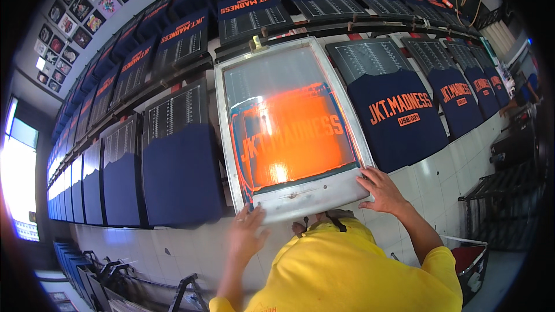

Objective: The person pulls a squeegee across a screen frame to apply orange ink onto dark blue t-shirts on a rotary press.

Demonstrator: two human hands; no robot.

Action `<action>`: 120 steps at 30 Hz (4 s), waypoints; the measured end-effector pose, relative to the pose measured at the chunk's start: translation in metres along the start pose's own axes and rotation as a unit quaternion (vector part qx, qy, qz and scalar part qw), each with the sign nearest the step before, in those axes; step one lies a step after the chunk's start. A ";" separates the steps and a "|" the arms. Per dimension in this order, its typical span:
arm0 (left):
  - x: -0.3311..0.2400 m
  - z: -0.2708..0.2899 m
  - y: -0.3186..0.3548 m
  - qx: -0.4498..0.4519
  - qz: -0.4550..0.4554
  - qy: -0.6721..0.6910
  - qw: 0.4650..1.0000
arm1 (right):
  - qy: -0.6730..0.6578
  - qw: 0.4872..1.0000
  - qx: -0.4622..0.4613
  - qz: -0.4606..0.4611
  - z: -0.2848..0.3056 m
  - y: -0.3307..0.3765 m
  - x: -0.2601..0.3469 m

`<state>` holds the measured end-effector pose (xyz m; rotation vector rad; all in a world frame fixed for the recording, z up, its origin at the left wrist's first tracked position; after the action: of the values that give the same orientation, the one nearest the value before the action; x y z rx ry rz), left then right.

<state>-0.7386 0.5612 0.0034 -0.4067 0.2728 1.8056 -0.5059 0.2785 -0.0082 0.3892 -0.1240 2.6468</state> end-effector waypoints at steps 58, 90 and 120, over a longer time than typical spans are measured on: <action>0.084 0.015 -0.270 -0.074 0.023 -0.078 0.994 | 0.045 0.989 -0.126 0.058 0.027 -0.261 -0.115; 0.102 0.005 -0.176 -0.106 -0.053 -0.032 0.992 | 0.056 0.985 -0.155 0.055 -0.001 -0.175 -0.030; 0.008 -0.006 -0.077 -0.076 0.015 0.006 0.997 | 0.010 0.989 -0.145 0.018 0.016 -0.056 -0.018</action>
<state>-0.6653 0.5860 -0.0033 -0.5224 0.1506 1.8595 -0.4611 0.3183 0.0033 0.2636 -0.5076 2.6146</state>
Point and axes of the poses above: each hand's wrist, its own y-axis away from the middle knuckle, its own z-axis out of the back of the hand, x = y × z, the point moved 9 cm from there along -y, towards the middle knuckle, and after that the axes turned 1 degree about -x, right-handed, at the moved point
